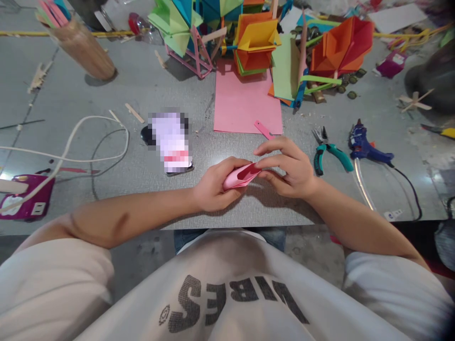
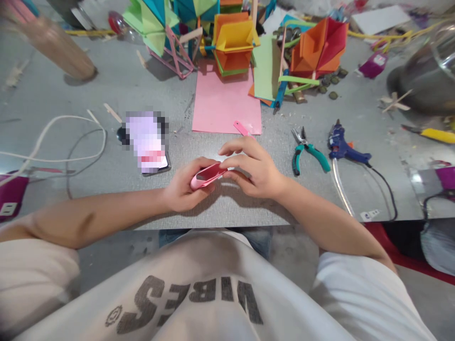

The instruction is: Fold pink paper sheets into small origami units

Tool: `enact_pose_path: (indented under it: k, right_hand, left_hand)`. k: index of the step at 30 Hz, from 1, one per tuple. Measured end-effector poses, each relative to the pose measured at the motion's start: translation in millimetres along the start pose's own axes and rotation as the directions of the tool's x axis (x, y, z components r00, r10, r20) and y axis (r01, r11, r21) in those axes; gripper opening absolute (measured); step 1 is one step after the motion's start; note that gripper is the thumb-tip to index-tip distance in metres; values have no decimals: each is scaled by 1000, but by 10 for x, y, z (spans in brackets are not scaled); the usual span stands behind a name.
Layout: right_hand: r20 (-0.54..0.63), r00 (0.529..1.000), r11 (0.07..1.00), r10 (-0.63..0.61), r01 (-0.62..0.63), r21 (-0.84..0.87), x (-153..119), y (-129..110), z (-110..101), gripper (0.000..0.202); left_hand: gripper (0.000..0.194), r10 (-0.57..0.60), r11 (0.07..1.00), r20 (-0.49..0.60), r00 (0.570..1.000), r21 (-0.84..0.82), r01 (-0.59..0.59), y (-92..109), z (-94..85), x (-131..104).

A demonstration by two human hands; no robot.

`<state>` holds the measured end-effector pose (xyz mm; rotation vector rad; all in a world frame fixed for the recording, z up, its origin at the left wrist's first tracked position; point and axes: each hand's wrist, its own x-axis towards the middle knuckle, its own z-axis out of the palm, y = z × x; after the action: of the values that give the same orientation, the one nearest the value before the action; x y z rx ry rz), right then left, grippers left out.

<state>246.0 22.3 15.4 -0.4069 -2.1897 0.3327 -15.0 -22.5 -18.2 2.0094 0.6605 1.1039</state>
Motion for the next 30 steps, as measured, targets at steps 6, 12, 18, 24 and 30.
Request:
enact_pose_path:
  k: [6,12,18,24,30]
  right_hand:
    - [15,1000,1000,17,-17,6,-41,22,8,16]
    - [1,999,995,-52,52,-86,-33,39,44,10]
    - [-10,999,981,-36,34,-190,-24,-10,74,13]
    - [-75,997,970,-23,4,-243,-20,-122,90,11]
    - [-125,992,971,-6,-24,-240,-20,-193,177,13]
  left_hand:
    - [40,3,1000,-2,1000,-17,-3,-18,8,-8]
    - [40,-8,996,-56,998,87,13,-3,16,-35]
    - [37,125,974,-190,974,209,-84,3,2,-16]
    - [33,166,966,-251,954,237,-106,49,23,-39]
    - [37,102,983,-245,964,171,-60,28,62,-58]
